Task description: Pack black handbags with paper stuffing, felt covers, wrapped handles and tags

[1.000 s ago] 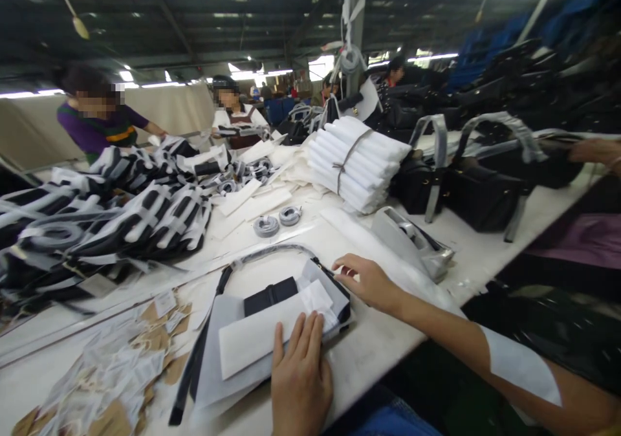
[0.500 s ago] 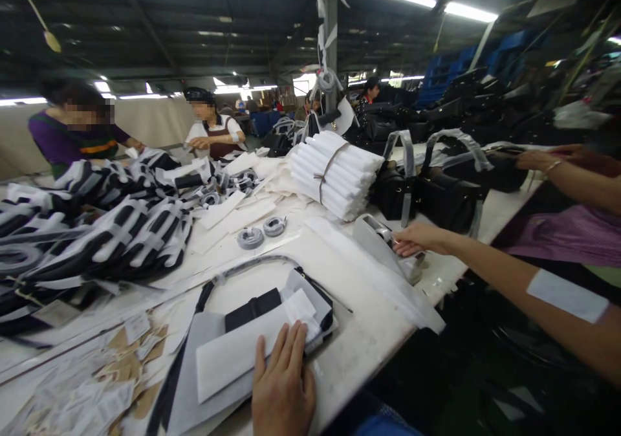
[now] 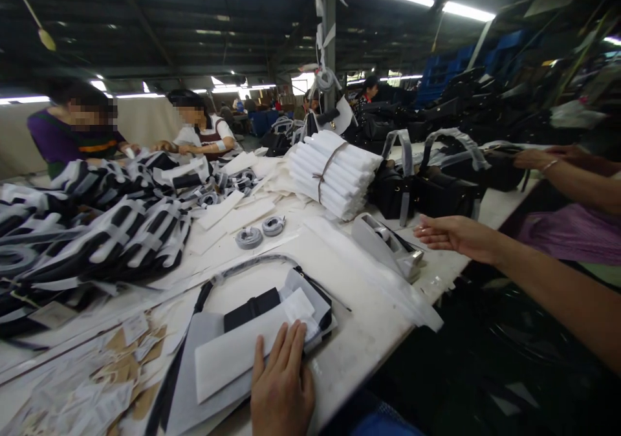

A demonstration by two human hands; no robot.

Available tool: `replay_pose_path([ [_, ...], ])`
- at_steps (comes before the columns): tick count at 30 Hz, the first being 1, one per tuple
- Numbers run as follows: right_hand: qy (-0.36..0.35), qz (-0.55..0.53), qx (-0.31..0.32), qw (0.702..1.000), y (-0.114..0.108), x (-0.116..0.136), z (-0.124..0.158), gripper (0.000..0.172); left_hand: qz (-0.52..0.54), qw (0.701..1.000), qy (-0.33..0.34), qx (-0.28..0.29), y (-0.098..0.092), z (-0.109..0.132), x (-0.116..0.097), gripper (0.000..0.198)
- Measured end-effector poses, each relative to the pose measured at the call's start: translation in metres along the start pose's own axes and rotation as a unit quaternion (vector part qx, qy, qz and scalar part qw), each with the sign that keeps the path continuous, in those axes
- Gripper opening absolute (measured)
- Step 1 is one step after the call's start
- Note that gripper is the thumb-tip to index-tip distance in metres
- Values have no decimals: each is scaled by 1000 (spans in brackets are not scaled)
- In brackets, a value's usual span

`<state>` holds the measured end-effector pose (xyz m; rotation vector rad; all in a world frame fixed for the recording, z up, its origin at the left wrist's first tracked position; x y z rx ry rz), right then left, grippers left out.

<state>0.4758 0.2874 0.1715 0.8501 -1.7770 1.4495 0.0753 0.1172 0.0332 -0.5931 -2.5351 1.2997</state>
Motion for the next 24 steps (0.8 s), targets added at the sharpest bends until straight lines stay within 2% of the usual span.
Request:
replay_pose_path([
  [3, 135, -101, 132, 977, 2, -29, 29, 45, -3, 1000, 1, -2, 0, 0, 0, 70],
  [4, 171, -135, 149, 965, 4, -40, 38, 41, -4, 1000, 1, -2, 0, 0, 0, 70],
  [8, 220, -168, 89, 957, 20, -83, 60, 28, -3, 1000, 4, 0, -1, -1, -1, 70],
  [11, 235, -152, 57, 958, 35, -102, 62, 30, 1, 1000, 1, 1, -2, 0, -2, 70],
  [14, 242, -125, 40, 961, 40, -108, 64, 37, 11, 1000, -4, -1, -2, 0, -1, 70],
  [17, 208, -67, 64, 974, 41, -95, 73, 44, 25, 1000, -17, 3, -3, -1, -2, 68],
  [19, 162, -31, 118, 979, 50, -70, 80, 48, 41, 999, -32, 8, -5, -2, -2, 66],
  [21, 108, -8, 193, 975, 70, -34, 86, 46, 57, 997, -50, 10, -8, -4, -4, 63],
  [24, -5, 32, 310, 950, 116, 31, 88, 32, 72, 995, -69, 15, -10, -6, -5, 62],
])
Point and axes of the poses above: each hand's wrist, its own z-axis away from the middle knuckle, its own y-axis out of the palm, x = y × z, the point moved 4 cm from there along -z, towards the middle knuckle, and after that the axes turned 7 degrees about y, right-handed, at the moved point
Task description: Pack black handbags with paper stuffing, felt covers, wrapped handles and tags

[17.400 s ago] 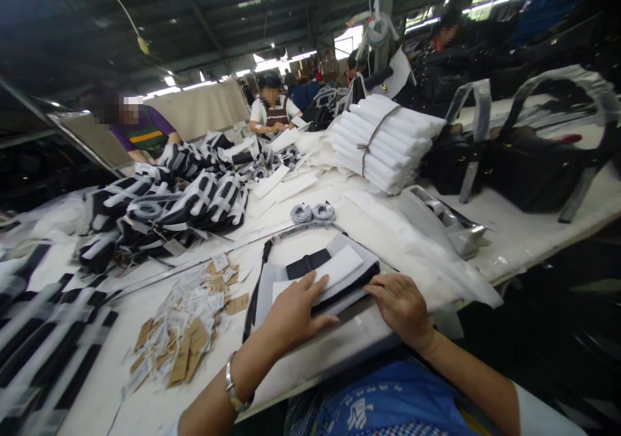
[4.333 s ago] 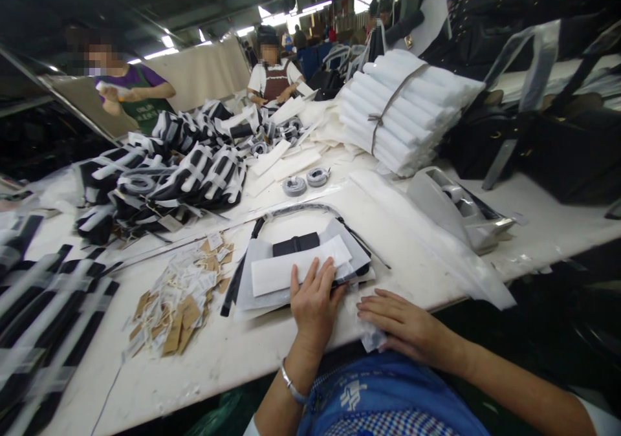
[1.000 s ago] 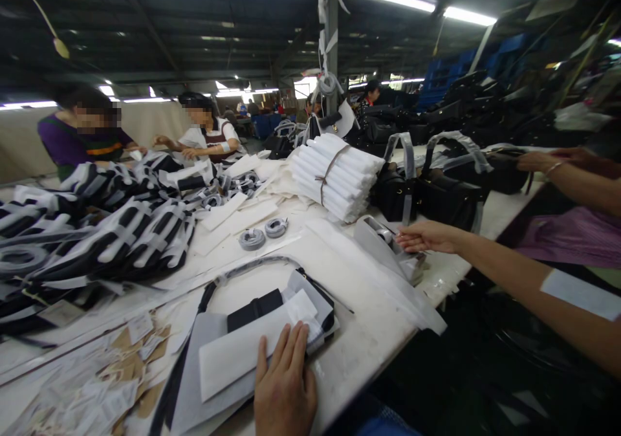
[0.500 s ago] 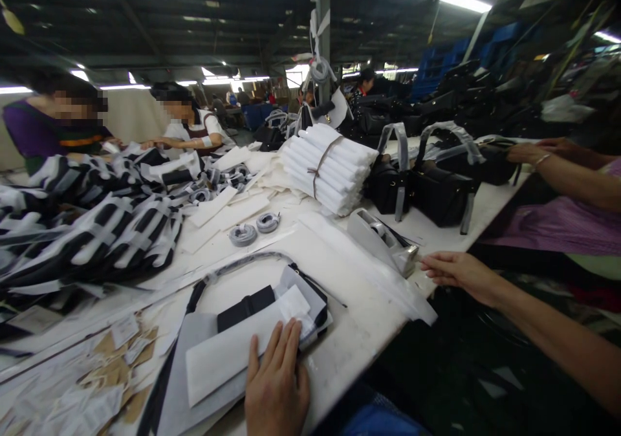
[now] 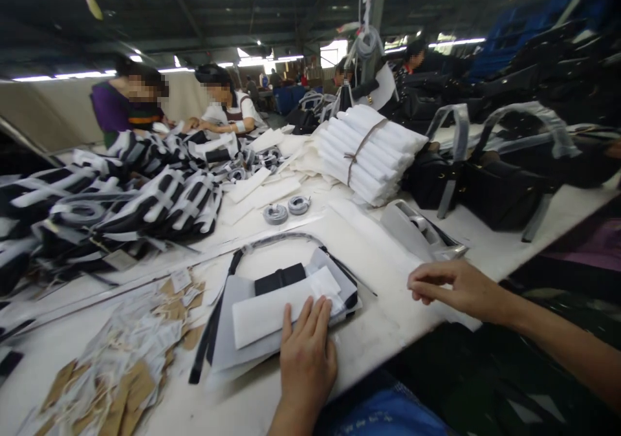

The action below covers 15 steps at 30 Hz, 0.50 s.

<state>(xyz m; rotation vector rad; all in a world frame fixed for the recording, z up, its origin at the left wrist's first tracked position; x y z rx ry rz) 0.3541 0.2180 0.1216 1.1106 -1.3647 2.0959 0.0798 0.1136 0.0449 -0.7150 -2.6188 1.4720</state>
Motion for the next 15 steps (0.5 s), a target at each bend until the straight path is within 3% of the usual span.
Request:
replay_pose_path([
  [3, -140, 91, 105, 980, 39, 60, -35, 24, 13, 1000, -14, 7, 1, 0, 0, 67],
  [6, -240, 199, 171, 935, 73, 95, -72, 18, 28, 999, -30, 0, 3, 2, 0, 71],
  [11, -253, 333, 299, 858, 105, 110, -114, 56, 72, 995, -64, -3, 6, 3, 1, 66],
  [15, -264, 368, 359, 816, 113, 117, -125, 60, 95, 992, -82, -7, 8, 4, 2, 64],
])
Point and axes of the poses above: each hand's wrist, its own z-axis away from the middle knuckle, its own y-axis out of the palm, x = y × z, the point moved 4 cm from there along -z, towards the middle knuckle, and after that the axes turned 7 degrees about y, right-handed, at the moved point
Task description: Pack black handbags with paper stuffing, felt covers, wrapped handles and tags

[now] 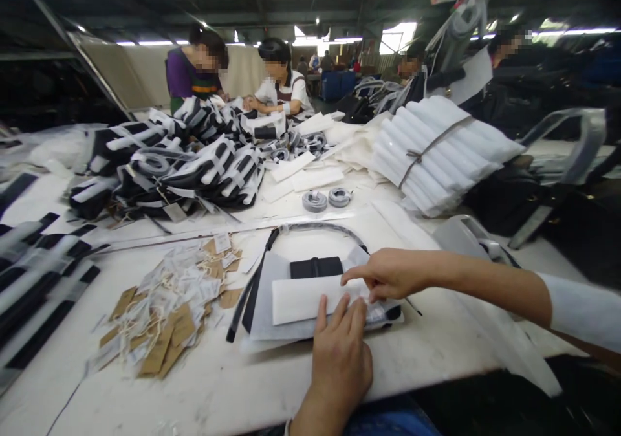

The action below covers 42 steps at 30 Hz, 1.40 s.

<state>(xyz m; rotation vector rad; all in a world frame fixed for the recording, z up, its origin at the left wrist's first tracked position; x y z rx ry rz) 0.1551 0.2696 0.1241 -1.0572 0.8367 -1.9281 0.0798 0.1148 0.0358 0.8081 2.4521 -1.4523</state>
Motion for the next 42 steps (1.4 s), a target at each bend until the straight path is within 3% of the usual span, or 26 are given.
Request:
replay_pose_path([
  [10, -23, 242, 52, 969, -2, 14, -31, 56, -2, 1000, -4, -7, 2, 2, 1, 57],
  [16, -15, 265, 66, 962, 1, 17, -38, 46, -3, 1000, 8, 16, 4, 3, 4, 58],
  [19, 24, 261, 72, 962, -1, 12, -46, 39, 5, 1000, 8, 18, 5, 5, 4, 55],
  [22, 54, 292, 91, 951, -4, 3, -59, 42, 16, 1000, 3, 18, 5, 6, 5, 51],
  [25, 37, 317, 88, 944, -7, -5, -72, 49, 21, 999, 1, 26, 4, 6, 4, 49],
  [32, 14, 245, 69, 967, -6, -30, -84, 54, 1, 999, -2, 37, 5, 4, 5, 46],
  [39, 104, 143, 41, 983, -17, -70, -108, 49, -11, 999, 16, 45, 6, 4, 5, 49],
  [42, 108, 119, 13, 987, -25, -86, -117, 44, -21, 999, 15, 42, 7, 6, 5, 52],
])
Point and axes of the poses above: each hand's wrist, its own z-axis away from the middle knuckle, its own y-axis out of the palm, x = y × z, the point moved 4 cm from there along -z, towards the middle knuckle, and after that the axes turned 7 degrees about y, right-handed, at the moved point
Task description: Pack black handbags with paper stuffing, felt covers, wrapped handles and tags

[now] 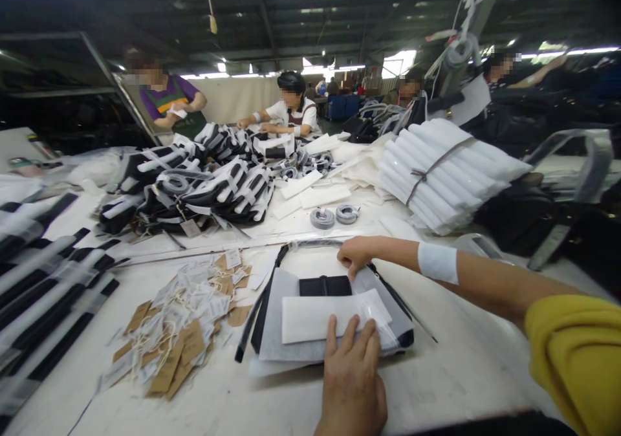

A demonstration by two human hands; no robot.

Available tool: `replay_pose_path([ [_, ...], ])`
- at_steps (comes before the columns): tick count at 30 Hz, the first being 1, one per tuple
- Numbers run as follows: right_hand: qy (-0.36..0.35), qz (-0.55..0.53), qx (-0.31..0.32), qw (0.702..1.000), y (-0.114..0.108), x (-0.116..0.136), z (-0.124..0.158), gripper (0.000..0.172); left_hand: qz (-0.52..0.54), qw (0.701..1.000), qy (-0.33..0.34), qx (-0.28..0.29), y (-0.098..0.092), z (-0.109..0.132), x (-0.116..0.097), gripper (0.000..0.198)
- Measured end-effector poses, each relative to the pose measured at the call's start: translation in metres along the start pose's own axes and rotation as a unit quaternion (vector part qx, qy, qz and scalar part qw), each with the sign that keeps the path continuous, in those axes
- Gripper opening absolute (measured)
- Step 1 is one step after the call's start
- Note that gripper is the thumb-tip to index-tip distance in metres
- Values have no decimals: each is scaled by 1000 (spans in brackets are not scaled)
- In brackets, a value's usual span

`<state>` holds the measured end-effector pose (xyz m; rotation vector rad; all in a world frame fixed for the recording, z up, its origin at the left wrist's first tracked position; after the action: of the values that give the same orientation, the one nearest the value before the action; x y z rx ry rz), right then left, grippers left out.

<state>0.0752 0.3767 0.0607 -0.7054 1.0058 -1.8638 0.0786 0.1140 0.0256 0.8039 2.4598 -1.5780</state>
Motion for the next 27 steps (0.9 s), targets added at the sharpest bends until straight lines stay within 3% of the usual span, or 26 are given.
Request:
replay_pose_path([
  [4, -3, -61, -55, 997, -1, -6, 14, 35, -21, 1000, 4, 1, 1, 1, -1, 53],
  [6, -10, -101, -78, 992, 5, -1, 34, 42, -30, 1000, 6, 0, 2, 1, -1, 52],
  [10, -56, -144, -70, 986, 28, 19, 71, 104, -48, 999, 8, 2, 2, 0, -1, 51],
  [12, -41, -144, -63, 987, 39, 24, 75, 118, -54, 999, 5, 3, 2, -1, -1, 49],
  [23, 36, -277, -19, 960, 48, 9, 52, 103, -34, 999, -2, -14, 4, -2, 1, 50],
  [27, 38, -316, -32, 947, 52, 0, 42, 88, -40, 999, 0, -5, 5, -1, 2, 52],
])
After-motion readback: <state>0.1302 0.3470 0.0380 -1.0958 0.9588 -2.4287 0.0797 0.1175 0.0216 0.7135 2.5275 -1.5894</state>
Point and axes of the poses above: each hand's wrist, its own z-axis away from the middle knuckle, its own y-axis out of the palm, x = y × z, the point moved 4 cm from there along -z, towards the middle knuckle, and after that the axes turned 7 degrees about y, right-handed, at the moved point
